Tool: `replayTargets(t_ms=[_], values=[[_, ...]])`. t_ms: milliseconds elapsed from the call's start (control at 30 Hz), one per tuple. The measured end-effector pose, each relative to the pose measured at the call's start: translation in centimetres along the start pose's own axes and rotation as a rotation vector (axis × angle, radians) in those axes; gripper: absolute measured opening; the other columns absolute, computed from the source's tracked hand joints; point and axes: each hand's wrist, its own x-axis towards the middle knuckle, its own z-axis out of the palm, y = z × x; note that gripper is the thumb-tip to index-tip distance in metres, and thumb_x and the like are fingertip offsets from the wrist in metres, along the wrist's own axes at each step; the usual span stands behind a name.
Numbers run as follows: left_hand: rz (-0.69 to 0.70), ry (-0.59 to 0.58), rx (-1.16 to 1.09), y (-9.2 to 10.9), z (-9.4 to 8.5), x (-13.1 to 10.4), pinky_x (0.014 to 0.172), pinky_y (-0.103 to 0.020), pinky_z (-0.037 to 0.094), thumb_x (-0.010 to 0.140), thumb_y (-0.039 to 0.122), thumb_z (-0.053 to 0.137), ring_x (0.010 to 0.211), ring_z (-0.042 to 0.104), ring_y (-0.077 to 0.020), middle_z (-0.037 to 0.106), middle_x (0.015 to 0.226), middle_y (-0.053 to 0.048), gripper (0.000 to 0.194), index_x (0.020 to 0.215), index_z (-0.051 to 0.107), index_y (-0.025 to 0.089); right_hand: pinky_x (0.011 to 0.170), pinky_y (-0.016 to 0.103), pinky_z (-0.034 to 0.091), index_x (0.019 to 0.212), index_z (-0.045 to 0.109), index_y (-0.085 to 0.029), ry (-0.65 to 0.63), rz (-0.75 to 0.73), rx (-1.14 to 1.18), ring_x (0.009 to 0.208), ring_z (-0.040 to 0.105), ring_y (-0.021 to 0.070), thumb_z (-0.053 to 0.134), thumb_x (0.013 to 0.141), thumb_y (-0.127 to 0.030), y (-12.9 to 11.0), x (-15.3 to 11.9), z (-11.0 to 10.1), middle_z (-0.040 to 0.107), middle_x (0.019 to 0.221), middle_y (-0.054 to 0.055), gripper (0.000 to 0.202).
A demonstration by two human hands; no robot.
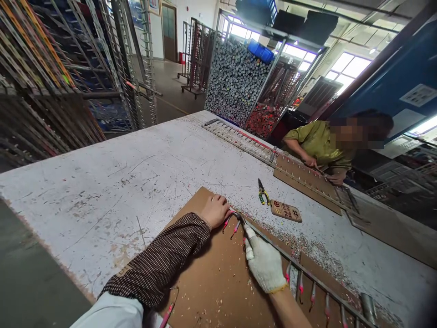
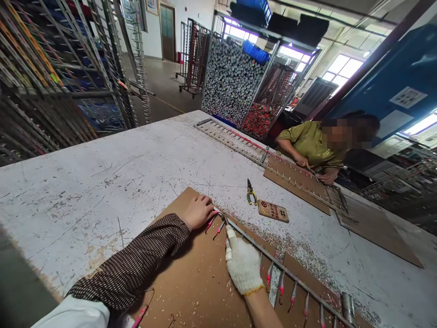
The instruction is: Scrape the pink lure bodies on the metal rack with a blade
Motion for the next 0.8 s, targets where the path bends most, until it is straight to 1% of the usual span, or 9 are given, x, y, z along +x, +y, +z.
replayTargets(t_ms=[67, 200, 300, 367, 467, 567, 700, 733, 800], values=[[0.007, 0.004, 0.008, -0.03, 0.09, 0.00, 0.090, -0.043, 0.040, 0.100, 0.048, 0.043, 0.109, 0.048, -0.0269, 0.061, 0.111, -0.011, 0.039, 0.095, 0.071, 0.021, 0.068, 0.028, 0.054, 0.137, 0.058, -0.024, -0.011, 0.050, -0.023, 0.071, 0.070, 0.0184, 0.039, 0.100, -0.028, -0.01, 0.07, 0.00, 0.076, 0.088, 0.006, 0.042], [0.010, 0.015, 0.026, -0.02, 0.15, -0.03, 0.088, -0.042, 0.040, 0.100, 0.049, 0.043, 0.110, 0.049, -0.0272, 0.061, 0.111, -0.011, 0.040, 0.094, 0.070, 0.020, 0.073, 0.033, 0.054, 0.139, 0.056, -0.018, 0.240, 0.101, -0.004, 0.081, 0.070, 0.0225, 0.043, 0.100, -0.032, 0.02, -0.02, -0.31, 0.075, 0.103, 0.012, 0.043], [0.004, 0.015, 0.030, 0.00, 0.17, -0.05, 0.087, -0.042, 0.040, 0.100, 0.048, 0.044, 0.110, 0.049, -0.0271, 0.061, 0.111, -0.011, 0.039, 0.094, 0.069, 0.020, 0.066, 0.029, 0.052, 0.136, 0.059, -0.019, 0.103, 0.002, -0.017, 0.069, 0.068, 0.0198, 0.040, 0.098, -0.026, 0.25, -0.08, 0.10, 0.075, 0.084, 0.008, 0.043], [0.004, 0.011, 0.027, -0.02, 0.21, -0.04, 0.087, -0.042, 0.040, 0.100, 0.048, 0.044, 0.110, 0.049, -0.0269, 0.061, 0.111, -0.011, 0.038, 0.094, 0.069, 0.020, 0.064, 0.028, 0.052, 0.136, 0.059, -0.021, -0.019, 0.003, -0.022, 0.068, 0.069, 0.0184, 0.038, 0.099, -0.025, 0.37, -0.15, 0.33, 0.076, 0.086, 0.006, 0.043], [0.014, 0.014, 0.029, -0.08, 0.28, 0.01, 0.089, -0.042, 0.039, 0.099, 0.049, 0.045, 0.110, 0.049, -0.0271, 0.061, 0.111, -0.011, 0.039, 0.094, 0.070, 0.020, 0.075, 0.030, 0.053, 0.140, 0.055, -0.021, 0.103, 0.129, 0.006, 0.081, 0.071, 0.0207, 0.042, 0.100, -0.031, 0.36, -0.28, 0.20, 0.075, 0.105, 0.010, 0.043], [0.019, 0.014, 0.031, -0.15, 0.28, 0.03, 0.089, -0.042, 0.039, 0.099, 0.049, 0.044, 0.109, 0.049, -0.0269, 0.060, 0.111, -0.011, 0.039, 0.094, 0.070, 0.021, 0.078, 0.033, 0.052, 0.140, 0.055, -0.018, 0.214, 0.156, -0.008, 0.083, 0.070, 0.0236, 0.046, 0.099, -0.034, 0.32, -0.10, 0.12, 0.075, 0.103, 0.013, 0.045], [0.005, 0.009, 0.038, -0.12, 0.25, 0.04, 0.088, -0.041, 0.039, 0.099, 0.048, 0.045, 0.110, 0.049, -0.0265, 0.060, 0.112, -0.010, 0.037, 0.095, 0.070, 0.021, 0.065, 0.030, 0.050, 0.139, 0.056, -0.022, -0.156, 0.101, -0.065, 0.070, 0.069, 0.0209, 0.039, 0.098, -0.026, 0.33, 0.46, 0.25, 0.075, 0.087, 0.007, 0.044], [0.006, 0.009, 0.042, -0.10, 0.26, 0.04, 0.088, -0.041, 0.039, 0.099, 0.048, 0.046, 0.110, 0.049, -0.0266, 0.060, 0.112, -0.010, 0.037, 0.095, 0.070, 0.020, 0.067, 0.030, 0.050, 0.140, 0.055, -0.023, -0.161, 0.119, -0.059, 0.072, 0.069, 0.0202, 0.038, 0.099, -0.026, 0.32, 0.52, 0.16, 0.076, 0.090, 0.007, 0.045], [0.017, 0.012, 0.048, -0.08, 0.27, 0.05, 0.088, -0.041, 0.039, 0.099, 0.048, 0.046, 0.110, 0.049, -0.0267, 0.060, 0.113, -0.010, 0.037, 0.095, 0.070, 0.020, 0.076, 0.030, 0.051, 0.141, 0.053, -0.020, 0.016, 0.174, -0.033, 0.082, 0.069, 0.0203, 0.038, 0.101, -0.031, 0.31, 0.52, -0.11, 0.075, 0.103, 0.010, 0.045]])
